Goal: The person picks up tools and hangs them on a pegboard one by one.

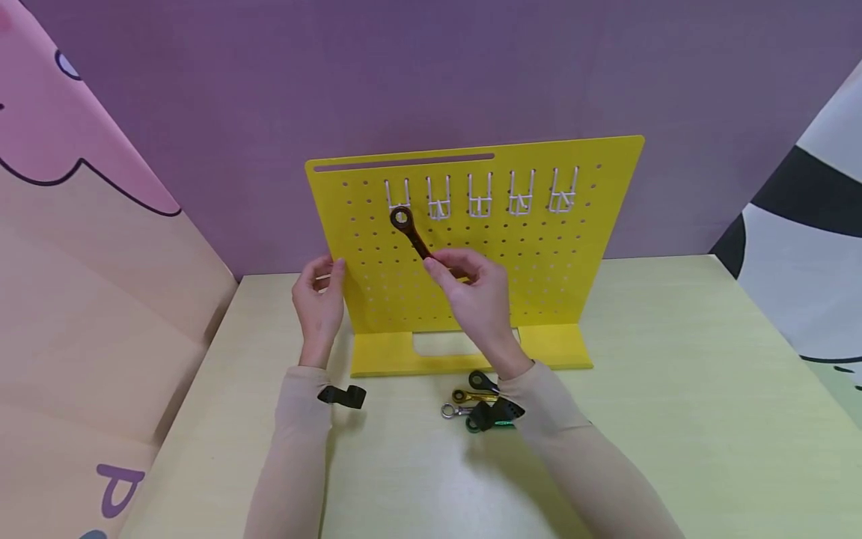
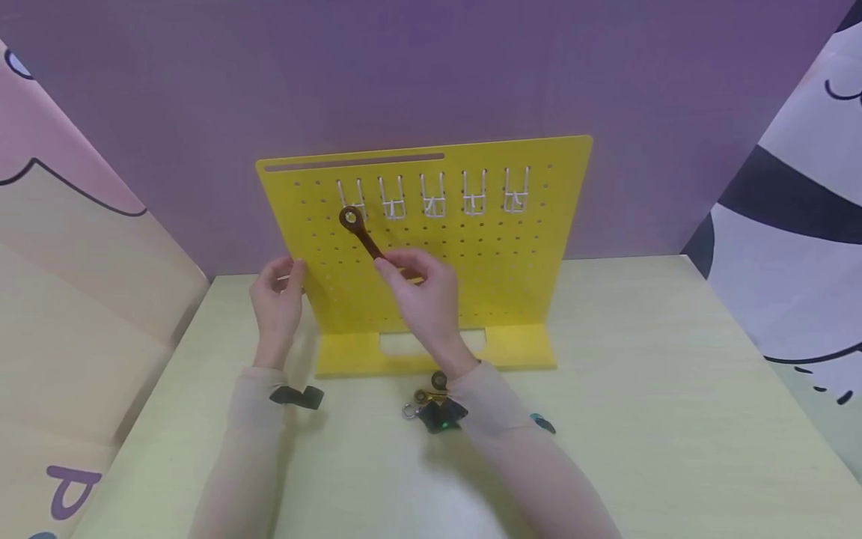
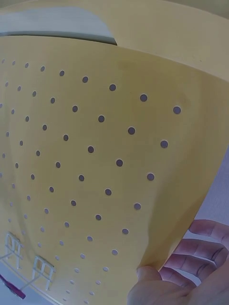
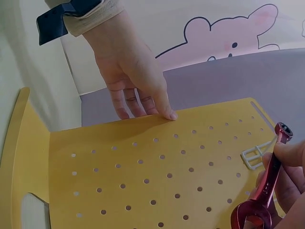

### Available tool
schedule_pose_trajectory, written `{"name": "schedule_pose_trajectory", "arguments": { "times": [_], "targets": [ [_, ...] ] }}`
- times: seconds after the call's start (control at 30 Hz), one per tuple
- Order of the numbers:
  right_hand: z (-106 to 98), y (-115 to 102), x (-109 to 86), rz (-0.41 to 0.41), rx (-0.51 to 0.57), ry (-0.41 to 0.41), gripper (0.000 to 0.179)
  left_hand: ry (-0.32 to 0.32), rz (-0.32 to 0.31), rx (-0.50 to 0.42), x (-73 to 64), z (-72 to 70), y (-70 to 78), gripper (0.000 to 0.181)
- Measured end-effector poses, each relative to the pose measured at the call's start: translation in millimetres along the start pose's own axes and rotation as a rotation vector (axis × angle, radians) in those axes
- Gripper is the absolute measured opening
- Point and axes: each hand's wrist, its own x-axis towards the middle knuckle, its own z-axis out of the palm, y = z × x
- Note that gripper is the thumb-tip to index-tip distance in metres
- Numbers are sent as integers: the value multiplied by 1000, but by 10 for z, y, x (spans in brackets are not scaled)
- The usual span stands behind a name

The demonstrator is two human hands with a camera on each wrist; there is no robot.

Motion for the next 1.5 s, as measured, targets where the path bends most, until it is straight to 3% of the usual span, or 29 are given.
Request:
{"name": "schedule_pose_trajectory", "arguments": {
  "times": [0.57,1.5],
  "targets": [
    [65,42,48,27,29,27,18,-11,-1,-6,0,16,0,29],
    [196,114,157,174,96,41,22,-22,5,1,9,2,-24,30]
  ]
}}
